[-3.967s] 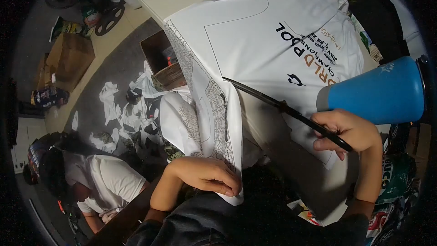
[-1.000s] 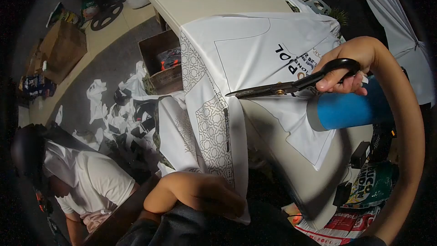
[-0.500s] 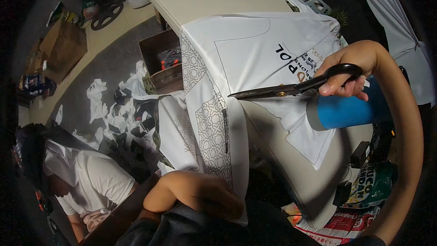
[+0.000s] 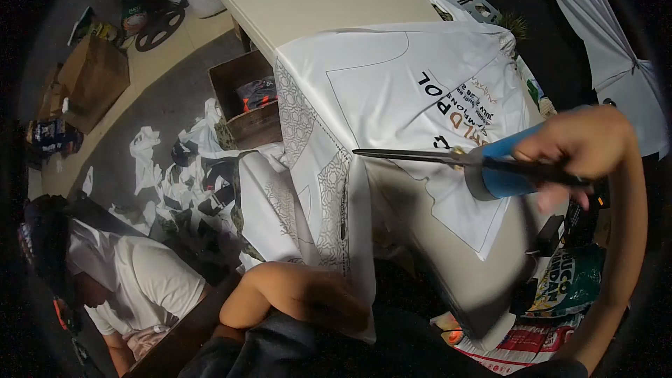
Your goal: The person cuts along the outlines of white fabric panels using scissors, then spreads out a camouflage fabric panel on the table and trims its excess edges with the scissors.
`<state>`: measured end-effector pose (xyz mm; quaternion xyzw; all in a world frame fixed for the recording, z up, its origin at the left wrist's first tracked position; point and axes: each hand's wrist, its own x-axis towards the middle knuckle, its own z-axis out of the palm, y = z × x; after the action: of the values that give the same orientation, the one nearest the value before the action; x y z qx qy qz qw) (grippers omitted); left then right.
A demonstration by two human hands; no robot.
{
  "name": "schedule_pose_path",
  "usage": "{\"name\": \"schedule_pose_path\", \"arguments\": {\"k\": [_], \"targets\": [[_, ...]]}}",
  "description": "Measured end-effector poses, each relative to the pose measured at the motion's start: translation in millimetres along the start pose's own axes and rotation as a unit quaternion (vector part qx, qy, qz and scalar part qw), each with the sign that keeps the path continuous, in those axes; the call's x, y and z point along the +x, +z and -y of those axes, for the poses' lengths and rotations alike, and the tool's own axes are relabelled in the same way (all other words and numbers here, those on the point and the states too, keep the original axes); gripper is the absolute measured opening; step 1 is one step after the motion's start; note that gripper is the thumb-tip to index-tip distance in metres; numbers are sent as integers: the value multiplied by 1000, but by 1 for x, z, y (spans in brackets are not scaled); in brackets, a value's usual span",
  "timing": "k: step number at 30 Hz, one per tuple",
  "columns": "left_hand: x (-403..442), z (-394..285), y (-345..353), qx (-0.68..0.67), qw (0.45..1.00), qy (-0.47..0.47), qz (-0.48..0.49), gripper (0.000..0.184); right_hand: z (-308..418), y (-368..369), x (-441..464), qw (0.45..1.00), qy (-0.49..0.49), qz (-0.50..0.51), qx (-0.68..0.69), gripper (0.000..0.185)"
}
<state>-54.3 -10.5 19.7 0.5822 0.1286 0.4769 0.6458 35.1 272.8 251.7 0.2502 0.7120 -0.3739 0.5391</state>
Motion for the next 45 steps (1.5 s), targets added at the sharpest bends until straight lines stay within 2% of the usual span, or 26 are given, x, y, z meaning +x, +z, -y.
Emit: {"name": "schedule_pose_path", "arguments": {"k": [2, 4, 5, 7, 9, 10, 11, 12, 14, 15, 17, 18, 19, 20, 22, 28, 31, 32, 33, 34, 35, 37, 38, 40, 42, 45], "targets": [[3, 4, 3, -8, 1000, 16, -4, 12, -29, 23, -16, 993, -110, -21, 24, 46], [2, 4, 5, 0, 1000, 19, -19, 12, -59, 42, -40, 983, -90, -85, -138, 54], [0, 4, 8, 9, 999, 23, -36, 12, -69, 62, -51, 983, -87, -89, -133, 54], [3, 6, 9, 26, 997, 34, -61, 11, -87, 115, -72, 922, -94, -308, -213, 61], [10, 9, 8, 48, 998, 11, -43, 11, -112, 179, -61, 816, -215, -535, -43, 49], [12, 10, 7, 74, 996, -17, -45, 11, -127, 203, -54, 812, -201, -547, -40, 49], [14, 11, 6, 101, 993, -47, -50, 10, -148, 223, -46, 774, -360, -489, 181, 44], [15, 11, 5, 129, 987, -77, -56, 10, -170, 243, -34, 670, -497, -395, 384, 40], [20, 11, 5, 123, 988, -82, -44, 10, -215, 292, -5, 507, -645, -320, 474, 47], [23, 10, 6, 118, 988, -87, -49, 10, -227, 320, 8, 455, -646, -370, 488, 55], [31, 6, 9, 109, 987, -101, -61, 10, -261, 308, 22, 536, -650, -214, 495, 49], [31, 4, 11, 107, 988, -104, -44, 10, -226, 311, 27, 455, -446, -499, 587, 48], [31, 1, 14, 109, 982, -137, -70, 9, -193, 312, 31, 311, -182, -712, 603, 47], [30, -4, 15, 114, 974, -170, -97, 9, -200, 308, 30, 498, -128, -706, 487, 42], [30, -12, 20, 132, 951, -230, -161, 8, -198, 285, 41, 606, 12, -674, 423, 32], [32, -18, 25, 193, 929, -230, -216, 8, -211, 250, 87, 625, 143, -670, 374, 27], [38, -15, 27, 228, 920, -199, -249, 11, -228, 253, 93, 649, 207, -711, 176, 33], [38, -13, 26, 237, 917, -192, -258, 12, -230, 253, 97, 651, 228, -716, 110, 35], [37, -9, 25, 237, 914, -198, -262, 12, -216, 248, 93, 603, 193, -764, 124, 41], [35, -2, 23, 340, 851, -243, -318, 14, -198, 238, 90, 552, 158, -807, 139, 48], [33, 6, 19, 438, 772, -282, -364, 16, -187, 227, 95, 556, 154, -804, 145, 48], [33, 21, 8, 613, 581, -328, -423, 20, -170, 205, 97, 437, -148, -848, 261, 72], [33, 25, 3, 619, 586, -320, -413, 20, -161, 190, 101, 416, -197, -848, 264, 83], [24, 30, -7, 585, 613, -431, -309, 26, -159, 158, 113, 388, -232, -861, 231, 100], [14, 33, -12, 541, 612, -537, -210, 33, -145, 134, 119, 366, -388, -776, 335, 94], [16, 37, -13, 562, 592, -527, -237, 35, -159, 116, 133, 398, -325, -787, 341, 85]]}}
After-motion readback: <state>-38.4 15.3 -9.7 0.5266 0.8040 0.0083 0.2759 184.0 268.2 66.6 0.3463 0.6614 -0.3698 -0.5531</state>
